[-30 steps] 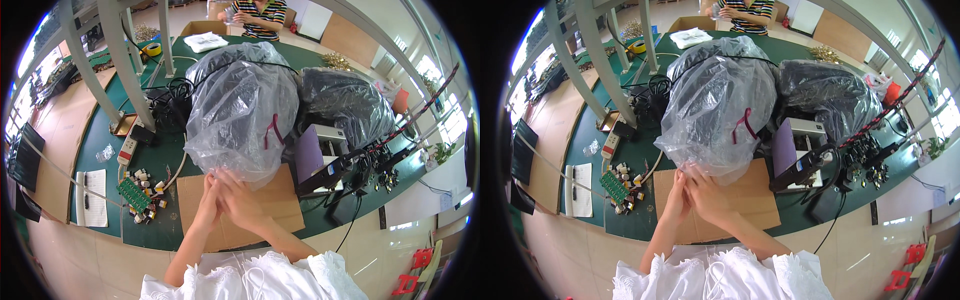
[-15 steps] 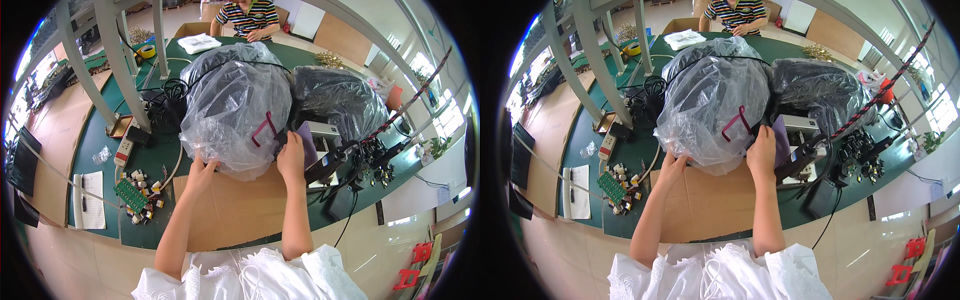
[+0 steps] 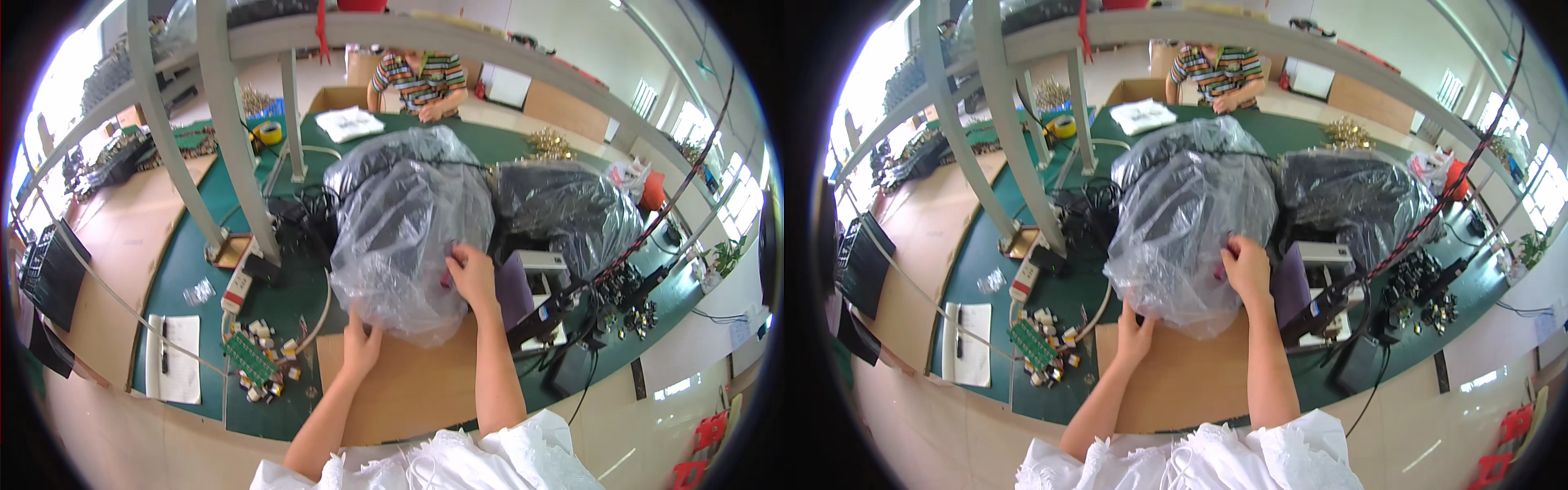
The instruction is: Assemble small electronic components into a plastic housing and secure them using an electric screwdriver.
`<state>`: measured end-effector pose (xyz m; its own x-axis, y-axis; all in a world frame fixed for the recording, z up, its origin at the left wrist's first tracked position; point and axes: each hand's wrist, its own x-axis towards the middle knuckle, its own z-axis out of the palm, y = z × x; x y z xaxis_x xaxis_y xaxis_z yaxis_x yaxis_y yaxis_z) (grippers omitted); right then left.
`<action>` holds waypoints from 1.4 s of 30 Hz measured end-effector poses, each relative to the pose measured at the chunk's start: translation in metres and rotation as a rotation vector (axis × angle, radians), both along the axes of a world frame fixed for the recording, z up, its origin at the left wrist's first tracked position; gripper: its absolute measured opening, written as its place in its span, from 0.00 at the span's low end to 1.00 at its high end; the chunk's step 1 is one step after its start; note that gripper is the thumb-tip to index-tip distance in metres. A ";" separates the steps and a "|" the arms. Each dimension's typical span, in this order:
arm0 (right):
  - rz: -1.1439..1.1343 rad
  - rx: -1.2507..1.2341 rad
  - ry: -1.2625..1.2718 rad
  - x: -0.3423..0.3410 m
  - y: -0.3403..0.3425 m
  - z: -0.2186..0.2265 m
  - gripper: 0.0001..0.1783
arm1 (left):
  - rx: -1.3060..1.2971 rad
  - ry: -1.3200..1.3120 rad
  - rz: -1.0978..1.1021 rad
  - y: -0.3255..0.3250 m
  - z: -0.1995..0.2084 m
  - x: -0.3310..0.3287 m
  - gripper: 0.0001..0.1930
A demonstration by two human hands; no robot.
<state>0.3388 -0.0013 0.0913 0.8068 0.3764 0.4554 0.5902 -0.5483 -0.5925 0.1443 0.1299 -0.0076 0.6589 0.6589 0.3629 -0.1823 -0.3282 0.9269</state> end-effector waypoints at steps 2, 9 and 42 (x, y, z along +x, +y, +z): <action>0.119 0.030 0.023 0.004 0.004 0.012 0.14 | 0.037 -0.031 -0.007 -0.002 0.009 -0.004 0.22; 0.255 0.598 0.172 -0.052 0.007 0.123 0.05 | 0.041 -0.024 -0.020 -0.001 0.021 -0.006 0.15; 0.347 0.381 0.390 -0.032 -0.001 0.108 0.07 | -0.074 0.070 -0.037 0.010 0.004 -0.008 0.18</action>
